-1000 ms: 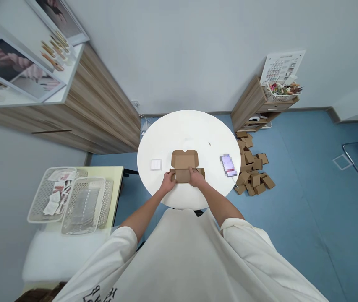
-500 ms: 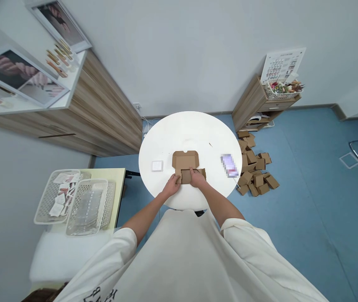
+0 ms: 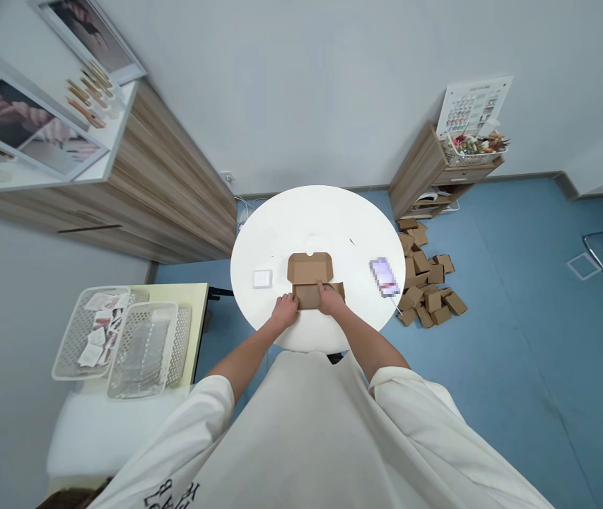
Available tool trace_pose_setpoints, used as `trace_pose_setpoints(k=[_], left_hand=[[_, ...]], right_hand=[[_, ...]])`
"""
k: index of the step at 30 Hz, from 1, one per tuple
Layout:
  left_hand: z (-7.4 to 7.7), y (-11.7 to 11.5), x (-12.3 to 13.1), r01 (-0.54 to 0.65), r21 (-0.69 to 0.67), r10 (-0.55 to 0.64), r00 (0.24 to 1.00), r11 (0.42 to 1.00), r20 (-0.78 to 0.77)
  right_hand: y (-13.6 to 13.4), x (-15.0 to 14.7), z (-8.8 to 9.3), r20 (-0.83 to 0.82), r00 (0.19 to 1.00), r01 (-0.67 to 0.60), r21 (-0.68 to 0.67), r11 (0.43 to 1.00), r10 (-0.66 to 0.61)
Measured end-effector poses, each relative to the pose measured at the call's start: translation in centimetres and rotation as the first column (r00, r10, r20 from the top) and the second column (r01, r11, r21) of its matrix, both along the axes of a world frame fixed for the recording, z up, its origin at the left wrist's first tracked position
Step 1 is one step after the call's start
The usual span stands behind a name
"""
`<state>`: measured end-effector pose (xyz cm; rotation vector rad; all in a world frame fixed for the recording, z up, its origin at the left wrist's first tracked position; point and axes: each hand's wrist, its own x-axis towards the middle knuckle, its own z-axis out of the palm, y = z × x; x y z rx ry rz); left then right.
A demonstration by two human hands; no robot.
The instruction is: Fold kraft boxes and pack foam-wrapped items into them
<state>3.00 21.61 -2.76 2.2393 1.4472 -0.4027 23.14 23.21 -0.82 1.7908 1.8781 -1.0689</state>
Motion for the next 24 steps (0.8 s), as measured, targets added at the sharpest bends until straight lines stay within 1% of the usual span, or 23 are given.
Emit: trace_pose_setpoints(k=[5,7,10,13,16,18,20,22,24], left_hand=[[-0.2,0.3,0.4,-0.007,0.002,0.007,1.0,1.0,-0.011],[-0.1,0.3,0.4,-0.039,0.009,0.039,0.999,0.999,0.017],[0.2,0.5,0.5,-0.084,0.057,0.079,0.993,0.995,0.087],[0.5,1.0,0.7,-0.062,0.056,0.055,0.99,0.996,0.127],[0.5,1.6,1.0,-0.035,0.033,0.032,0.994,0.999,0.101],[0.4,1.8,1.1,-0.032,0.036,0.029,0.995,0.999,0.09],[0.3,1.9,1.2,-0.039,0.04,0.035,0.994,0.998,0.102],[0.2,2.0,1.2,-0.045,0.039,0.041,0.994,0.998,0.104],[0.1,2.1,1.3,-0.044,0.041,0.041,0.995,0.998,0.087]], right_hand=[[-0.1,0.0,-0.1,0.0,1.0,-0.005,0.0,1.0,0.005],[-0.1,0.1,-0.1,0.001,1.0,-0.003,0.003,1.0,0.003],[-0.1,0.1,-0.1,0.002,1.0,0.0,0.009,1.0,0.0],[0.0,0.0,-0.2,-0.002,1.0,-0.004,0.018,1.0,0.004],[-0.3,0.1,-0.2,-0.013,1.0,-0.01,0.054,0.999,0.01],[-0.9,0.3,-0.1,-0.037,0.999,-0.006,0.105,0.994,0.01],[-2.0,1.0,0.1,-0.059,0.998,0.026,0.193,0.981,-0.015],[-3.2,2.0,0.3,-0.056,0.995,0.097,0.305,0.947,-0.084],[-4.4,3.3,0.3,-0.015,0.98,0.187,0.389,0.902,-0.197]])
